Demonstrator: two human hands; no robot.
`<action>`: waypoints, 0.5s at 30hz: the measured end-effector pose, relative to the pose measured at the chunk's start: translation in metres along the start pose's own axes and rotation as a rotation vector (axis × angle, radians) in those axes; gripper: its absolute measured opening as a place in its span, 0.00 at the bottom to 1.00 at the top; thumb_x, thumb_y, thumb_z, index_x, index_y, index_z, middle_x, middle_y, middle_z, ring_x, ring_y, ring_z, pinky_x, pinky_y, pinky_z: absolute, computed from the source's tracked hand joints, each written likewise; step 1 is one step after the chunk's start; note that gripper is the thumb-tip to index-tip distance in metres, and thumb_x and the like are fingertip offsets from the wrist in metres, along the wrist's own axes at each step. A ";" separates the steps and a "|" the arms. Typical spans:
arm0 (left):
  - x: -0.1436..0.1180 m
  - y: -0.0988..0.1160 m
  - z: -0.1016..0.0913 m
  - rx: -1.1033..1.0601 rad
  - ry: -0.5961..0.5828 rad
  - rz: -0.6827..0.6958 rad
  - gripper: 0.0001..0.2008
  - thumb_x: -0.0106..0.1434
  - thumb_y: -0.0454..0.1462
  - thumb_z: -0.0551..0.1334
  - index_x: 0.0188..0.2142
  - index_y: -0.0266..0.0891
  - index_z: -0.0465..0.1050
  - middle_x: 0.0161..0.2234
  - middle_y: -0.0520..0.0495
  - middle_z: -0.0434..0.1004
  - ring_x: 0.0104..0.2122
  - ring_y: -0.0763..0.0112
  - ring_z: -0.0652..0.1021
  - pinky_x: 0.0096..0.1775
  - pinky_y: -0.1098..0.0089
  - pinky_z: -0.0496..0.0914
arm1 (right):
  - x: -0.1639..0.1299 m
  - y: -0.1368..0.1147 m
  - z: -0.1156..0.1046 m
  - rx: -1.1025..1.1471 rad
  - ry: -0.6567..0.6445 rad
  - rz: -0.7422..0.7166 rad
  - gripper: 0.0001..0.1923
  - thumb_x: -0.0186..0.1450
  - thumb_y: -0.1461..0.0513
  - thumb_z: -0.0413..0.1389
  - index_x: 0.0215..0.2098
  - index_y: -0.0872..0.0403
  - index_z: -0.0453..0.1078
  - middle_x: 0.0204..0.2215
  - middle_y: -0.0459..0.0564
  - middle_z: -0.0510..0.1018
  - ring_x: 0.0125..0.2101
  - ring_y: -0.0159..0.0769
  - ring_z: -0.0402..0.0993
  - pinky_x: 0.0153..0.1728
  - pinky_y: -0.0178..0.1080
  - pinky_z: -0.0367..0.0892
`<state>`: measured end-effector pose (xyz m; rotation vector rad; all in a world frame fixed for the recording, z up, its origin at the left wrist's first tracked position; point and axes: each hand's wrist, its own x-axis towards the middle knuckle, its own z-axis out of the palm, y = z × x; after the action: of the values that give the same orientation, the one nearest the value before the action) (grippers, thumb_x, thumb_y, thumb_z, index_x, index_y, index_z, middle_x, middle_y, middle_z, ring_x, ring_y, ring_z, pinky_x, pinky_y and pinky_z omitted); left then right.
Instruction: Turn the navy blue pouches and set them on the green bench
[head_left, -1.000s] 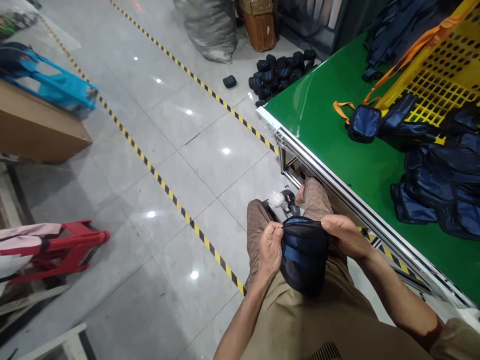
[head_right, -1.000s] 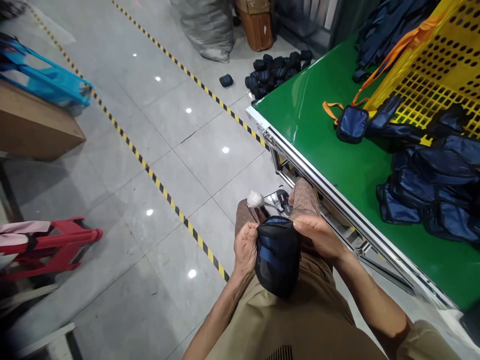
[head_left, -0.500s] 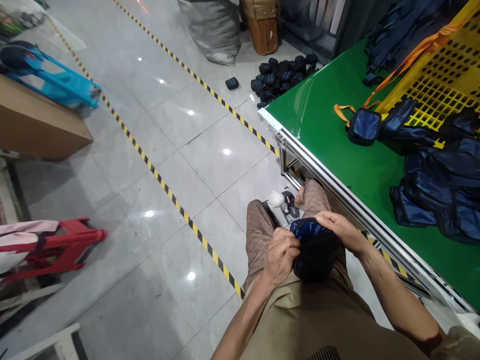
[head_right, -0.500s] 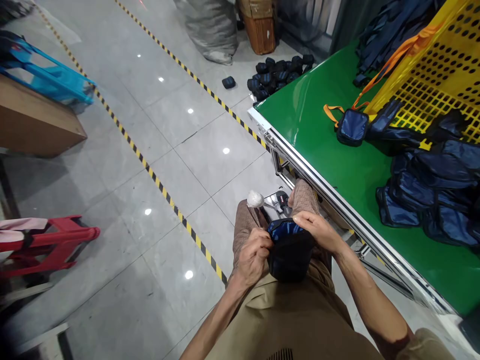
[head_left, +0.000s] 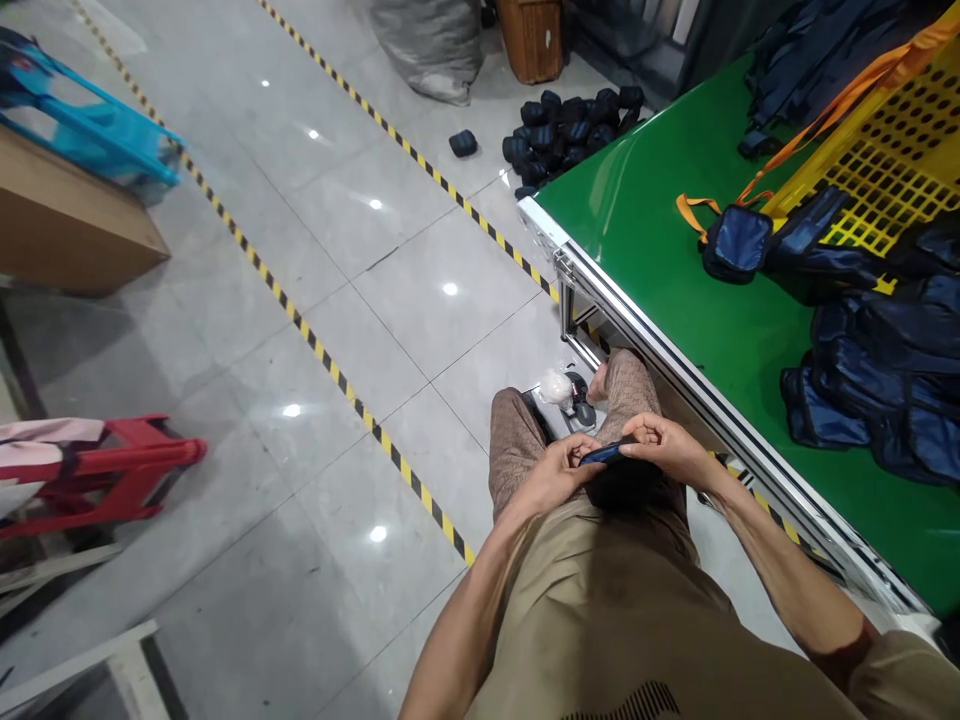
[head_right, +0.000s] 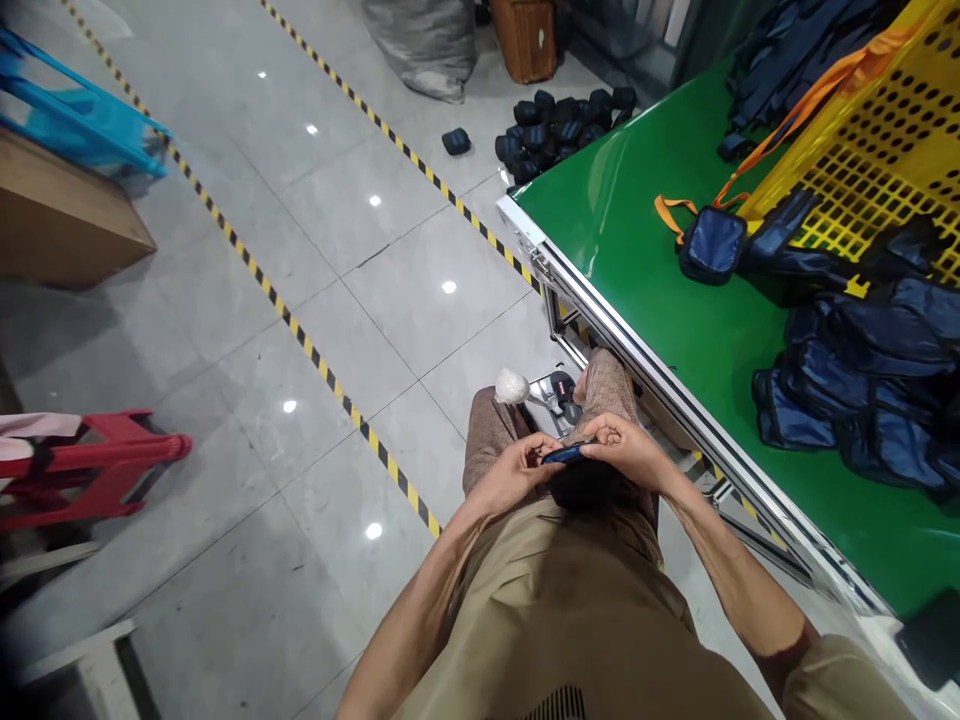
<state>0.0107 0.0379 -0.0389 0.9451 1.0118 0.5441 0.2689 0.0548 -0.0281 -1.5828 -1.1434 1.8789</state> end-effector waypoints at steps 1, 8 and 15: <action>0.004 -0.002 0.001 0.042 0.025 0.020 0.14 0.65 0.46 0.74 0.42 0.39 0.80 0.33 0.52 0.76 0.32 0.69 0.73 0.37 0.70 0.65 | 0.002 0.003 -0.004 -0.010 -0.036 0.005 0.32 0.55 0.40 0.78 0.41 0.53 0.74 0.26 0.35 0.64 0.27 0.30 0.57 0.30 0.35 0.52; 0.037 -0.015 0.012 0.523 0.302 0.292 0.06 0.73 0.35 0.61 0.43 0.42 0.78 0.40 0.48 0.80 0.40 0.63 0.77 0.45 0.66 0.67 | 0.020 0.016 -0.017 -0.264 -0.059 -0.111 0.23 0.66 0.44 0.69 0.43 0.51 0.73 0.30 0.40 0.70 0.30 0.35 0.66 0.35 0.37 0.62; 0.052 -0.044 0.006 0.901 0.224 0.265 0.15 0.78 0.33 0.54 0.57 0.42 0.75 0.47 0.40 0.82 0.45 0.58 0.81 0.47 0.65 0.71 | 0.041 0.038 -0.018 -0.948 0.261 -0.467 0.15 0.83 0.54 0.46 0.46 0.50 0.71 0.43 0.58 0.83 0.42 0.48 0.81 0.43 0.43 0.72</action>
<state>0.0383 0.0530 -0.0997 1.8647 1.3751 0.4070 0.2821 0.0698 -0.0834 -1.6796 -2.2054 0.8012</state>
